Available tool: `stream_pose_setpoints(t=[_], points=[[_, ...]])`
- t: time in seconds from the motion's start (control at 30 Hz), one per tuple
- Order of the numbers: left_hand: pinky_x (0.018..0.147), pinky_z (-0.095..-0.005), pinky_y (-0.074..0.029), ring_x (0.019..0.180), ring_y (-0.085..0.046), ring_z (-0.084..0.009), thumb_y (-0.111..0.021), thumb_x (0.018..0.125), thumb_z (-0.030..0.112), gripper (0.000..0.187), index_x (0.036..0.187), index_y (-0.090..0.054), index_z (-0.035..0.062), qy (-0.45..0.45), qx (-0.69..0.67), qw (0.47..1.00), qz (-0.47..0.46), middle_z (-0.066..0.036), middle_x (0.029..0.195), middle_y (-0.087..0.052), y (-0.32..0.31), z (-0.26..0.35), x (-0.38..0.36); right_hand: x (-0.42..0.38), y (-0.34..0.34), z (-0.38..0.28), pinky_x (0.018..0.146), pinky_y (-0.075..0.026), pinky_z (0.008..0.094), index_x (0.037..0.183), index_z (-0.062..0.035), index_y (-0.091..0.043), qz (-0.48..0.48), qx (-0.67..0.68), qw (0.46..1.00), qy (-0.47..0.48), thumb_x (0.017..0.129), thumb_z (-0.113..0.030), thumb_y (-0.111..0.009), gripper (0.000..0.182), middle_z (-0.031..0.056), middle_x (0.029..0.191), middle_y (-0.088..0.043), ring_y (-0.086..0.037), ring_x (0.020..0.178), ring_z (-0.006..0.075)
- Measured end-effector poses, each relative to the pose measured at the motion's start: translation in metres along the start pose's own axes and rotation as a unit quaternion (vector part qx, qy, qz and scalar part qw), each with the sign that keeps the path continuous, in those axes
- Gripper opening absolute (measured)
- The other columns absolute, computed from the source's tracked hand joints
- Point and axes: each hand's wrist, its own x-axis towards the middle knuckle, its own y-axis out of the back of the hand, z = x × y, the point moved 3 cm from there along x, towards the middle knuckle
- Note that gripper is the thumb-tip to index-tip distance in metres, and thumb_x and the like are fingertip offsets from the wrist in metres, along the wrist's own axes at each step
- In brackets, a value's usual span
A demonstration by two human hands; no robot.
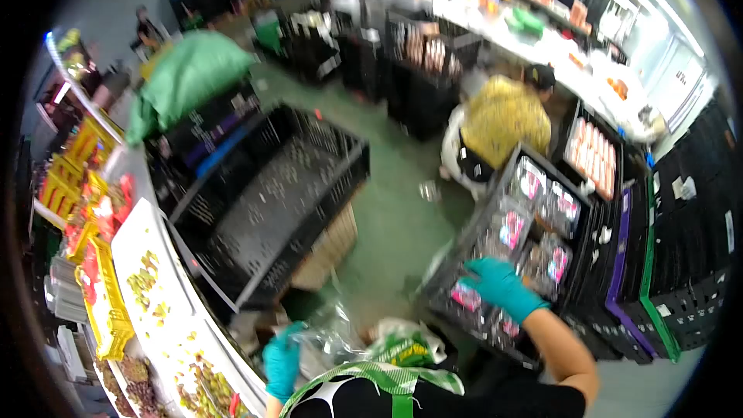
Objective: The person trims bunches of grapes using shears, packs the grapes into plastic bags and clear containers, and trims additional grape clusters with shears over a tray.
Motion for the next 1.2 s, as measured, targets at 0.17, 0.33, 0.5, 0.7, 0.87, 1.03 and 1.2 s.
stream_pose_setpoints(t=[0.17,0.33,0.5,0.7,0.87,1.03,1.2], points=[[0.099,-0.0420,-0.020,0.120,-0.029,-0.0320,-0.043,0.085,0.034,0.036,0.090,-0.061,0.0024,-0.143,0.187,0.943,0.237,-0.013,0.126,-0.039,-0.032,0.024,0.095,0.044,-0.049,0.005,0.088,-0.036,0.0378,0.108,-0.0078,-0.054,0.091,-0.028,0.995,-0.029,0.076,-0.025,-0.058,0.037,0.0127,0.108,-0.052,-0.048,0.097,0.0290],[0.100,-0.0522,-0.007,0.127,-0.012,-0.0366,-0.035,0.088,0.040,0.043,0.078,-0.061,0.0067,0.001,0.177,0.963,0.203,-0.014,0.135,-0.028,-0.148,-0.093,0.097,0.058,-0.147,0.061,0.100,-0.016,0.0429,0.098,-0.0073,-0.058,0.104,-0.110,0.988,0.018,0.080,-0.050,-0.035,0.051,0.0125,0.119,-0.044,-0.027,0.117,0.0334],[0.100,-0.0480,-0.014,0.125,-0.017,-0.0337,-0.035,0.089,0.037,0.043,0.079,-0.059,0.0036,0.020,0.151,0.973,0.173,-0.015,0.135,-0.028,-0.201,-0.163,0.098,0.045,-0.168,0.085,0.101,-0.014,0.0471,0.090,-0.0072,-0.056,0.182,-0.101,0.978,0.005,0.083,-0.055,-0.026,0.057,0.0153,0.120,-0.043,-0.027,0.119,0.0340],[0.102,-0.0451,-0.015,0.125,-0.022,-0.0315,-0.035,0.089,0.031,0.036,0.078,-0.060,0.0081,0.007,0.222,0.970,0.099,-0.015,0.133,-0.031,-0.196,-0.172,0.109,0.044,-0.160,0.077,0.100,-0.016,0.0478,0.089,-0.0120,-0.057,0.163,-0.165,0.973,0.002,0.083,-0.051,-0.038,0.044,0.0136,0.118,-0.045,-0.030,0.117,0.0332],[0.101,-0.0508,-0.011,0.126,-0.016,-0.0348,-0.036,0.088,0.033,0.038,0.073,-0.058,0.0064,-0.008,0.204,0.968,0.147,-0.013,0.132,-0.033,-0.173,-0.148,0.117,0.048,-0.160,0.072,0.100,-0.014,0.0468,0.094,-0.0100,-0.058,0.139,-0.089,0.986,-0.021,0.082,-0.055,-0.027,0.056,0.0142,0.119,-0.044,-0.026,0.119,0.0344],[0.101,-0.0490,-0.013,0.126,-0.017,-0.0347,-0.037,0.087,0.033,0.038,0.071,-0.058,0.0049,-0.028,0.204,0.967,0.149,-0.014,0.132,-0.033,-0.155,-0.138,0.119,0.049,-0.158,0.073,0.099,-0.016,0.0453,0.093,-0.0094,-0.058,0.142,-0.056,0.988,-0.005,0.081,-0.055,-0.030,0.055,0.0130,0.119,-0.044,-0.027,0.118,0.0345],[0.099,-0.0436,-0.020,0.123,-0.024,-0.0318,-0.041,0.086,0.028,0.035,0.069,-0.057,0.0016,-0.043,0.164,0.975,0.144,-0.014,0.131,-0.034,-0.148,-0.128,0.115,0.053,-0.155,0.068,0.097,-0.020,0.0451,0.093,-0.0082,-0.058,0.142,-0.050,0.989,-0.001,0.080,-0.054,-0.032,0.054,0.0130,0.118,-0.045,-0.029,0.117,0.0350]])
